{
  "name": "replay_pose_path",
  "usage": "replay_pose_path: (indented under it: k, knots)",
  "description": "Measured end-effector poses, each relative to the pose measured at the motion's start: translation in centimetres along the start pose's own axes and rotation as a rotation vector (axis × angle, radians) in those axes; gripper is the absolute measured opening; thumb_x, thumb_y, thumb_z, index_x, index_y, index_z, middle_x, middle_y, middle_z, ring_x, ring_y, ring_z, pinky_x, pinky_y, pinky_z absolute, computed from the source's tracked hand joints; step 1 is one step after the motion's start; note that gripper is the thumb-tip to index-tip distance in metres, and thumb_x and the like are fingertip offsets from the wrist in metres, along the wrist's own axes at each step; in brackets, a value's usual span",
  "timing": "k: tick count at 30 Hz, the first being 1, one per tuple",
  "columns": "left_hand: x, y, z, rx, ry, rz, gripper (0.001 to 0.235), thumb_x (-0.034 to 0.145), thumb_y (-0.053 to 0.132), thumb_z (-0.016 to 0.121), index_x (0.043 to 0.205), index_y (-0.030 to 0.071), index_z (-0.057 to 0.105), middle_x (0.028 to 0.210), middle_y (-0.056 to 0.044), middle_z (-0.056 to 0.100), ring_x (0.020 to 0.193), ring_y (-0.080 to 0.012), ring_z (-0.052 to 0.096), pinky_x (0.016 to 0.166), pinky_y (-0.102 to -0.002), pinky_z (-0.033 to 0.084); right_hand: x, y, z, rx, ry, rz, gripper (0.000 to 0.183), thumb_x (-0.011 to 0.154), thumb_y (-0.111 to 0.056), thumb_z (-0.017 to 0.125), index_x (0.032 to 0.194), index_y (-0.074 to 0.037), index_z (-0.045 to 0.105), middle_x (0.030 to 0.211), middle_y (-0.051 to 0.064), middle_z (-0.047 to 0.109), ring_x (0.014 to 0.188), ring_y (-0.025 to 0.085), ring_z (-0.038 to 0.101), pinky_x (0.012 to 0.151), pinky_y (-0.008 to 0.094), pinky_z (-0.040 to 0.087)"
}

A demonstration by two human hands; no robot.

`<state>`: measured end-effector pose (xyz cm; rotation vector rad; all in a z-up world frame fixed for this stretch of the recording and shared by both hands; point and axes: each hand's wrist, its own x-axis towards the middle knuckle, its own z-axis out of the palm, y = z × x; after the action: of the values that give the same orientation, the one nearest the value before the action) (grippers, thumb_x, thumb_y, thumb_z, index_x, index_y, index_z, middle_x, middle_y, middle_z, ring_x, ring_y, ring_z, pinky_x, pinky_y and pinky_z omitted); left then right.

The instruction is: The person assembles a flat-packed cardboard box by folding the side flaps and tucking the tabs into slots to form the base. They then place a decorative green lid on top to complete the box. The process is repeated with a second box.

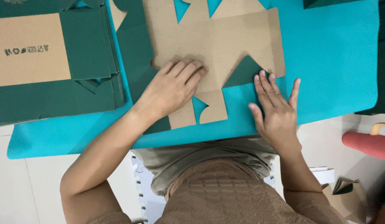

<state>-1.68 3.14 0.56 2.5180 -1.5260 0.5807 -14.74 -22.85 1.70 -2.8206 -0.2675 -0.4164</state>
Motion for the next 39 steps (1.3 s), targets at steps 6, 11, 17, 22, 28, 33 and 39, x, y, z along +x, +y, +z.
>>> replay_pose_path:
  k: [6, 11, 17, 22, 28, 33, 39]
  knots:
    - [0.0, 0.1, -0.2, 0.007, 0.021, 0.011, 0.026, 0.097, 0.02, 0.057, 0.121, 0.009, 0.063, 0.121, -0.008, 0.056, 0.111, -0.0221, 0.058, 0.091, -0.035, 0.047, 0.4, 0.0, -0.5, -0.123, 0.025, -0.062, 0.051, 0.107, -0.038, 0.051, 0.141, -0.002, 0.064, 0.14, 0.018, 0.065, 0.127, 0.035, 0.061, 0.122, 0.056, 0.012]
    - [0.1, 0.3, -0.3, -0.013, -0.001, -0.005, 0.027, 0.097, 0.021, 0.058, 0.121, 0.009, 0.063, 0.12, -0.008, 0.055, 0.108, -0.0222, 0.058, 0.091, -0.036, 0.047, 0.4, -0.7, 0.0, -0.281, 0.055, -0.127, 0.052, 0.103, -0.052, 0.057, 0.139, -0.016, 0.069, 0.135, 0.018, 0.069, 0.122, 0.038, 0.067, 0.122, 0.059, 0.011]
    - [0.1, 0.1, 0.2, -0.009, 0.009, 0.0, 0.027, 0.098, 0.023, 0.058, 0.121, 0.009, 0.063, 0.12, -0.008, 0.056, 0.108, -0.0215, 0.058, 0.093, -0.036, 0.046, 0.4, -0.6, 0.2, -0.142, 0.058, -0.137, 0.044, 0.105, -0.036, 0.056, 0.137, -0.009, 0.069, 0.139, 0.021, 0.064, 0.129, 0.04, 0.06, 0.12, 0.061, 0.006]
    - [0.1, 0.1, 0.2, -0.021, 0.001, -0.007, 0.026, 0.098, 0.021, 0.059, 0.12, 0.009, 0.064, 0.12, -0.008, 0.056, 0.105, -0.0219, 0.059, 0.092, -0.036, 0.046, 0.5, -1.2, 1.0, -0.102, 0.057, -0.152, 0.044, 0.103, -0.036, 0.058, 0.138, -0.012, 0.067, 0.137, 0.02, 0.063, 0.129, 0.042, 0.059, 0.118, 0.065, 0.008]
    - [0.0, 0.1, 0.4, 0.002, 0.012, 0.004, 0.026, 0.097, 0.022, 0.06, 0.119, 0.01, 0.063, 0.12, -0.008, 0.056, 0.106, -0.0211, 0.059, 0.091, -0.035, 0.046, 0.8, -1.9, 0.7, -0.118, 0.052, -0.147, 0.044, 0.103, -0.041, 0.058, 0.137, -0.016, 0.068, 0.134, 0.021, 0.063, 0.127, 0.047, 0.059, 0.117, 0.068, 0.007]
    - [-0.1, 0.2, 0.3, -0.028, -0.015, -0.007, 0.027, 0.097, 0.021, 0.059, 0.121, 0.008, 0.063, 0.122, -0.009, 0.055, 0.108, -0.0221, 0.058, 0.093, -0.036, 0.046, 0.9, -2.4, 1.1, -0.147, 0.05, -0.16, 0.041, 0.104, -0.042, 0.053, 0.139, -0.025, 0.067, 0.135, 0.023, 0.058, 0.128, 0.052, 0.056, 0.115, 0.069, 0.012]
    - [0.2, 0.1, -1.3, -0.136, -0.076, -0.037, 0.038, 0.099, 0.038, 0.059, 0.121, 0.007, 0.064, 0.123, -0.009, 0.055, 0.109, -0.0232, 0.057, 0.095, -0.038, 0.044, 1.2, -2.9, 0.6, -0.134, 0.027, -0.159, 0.04, 0.103, -0.046, 0.052, 0.138, -0.032, 0.066, 0.133, 0.025, 0.058, 0.127, 0.056, 0.054, 0.113, 0.07, 0.013]
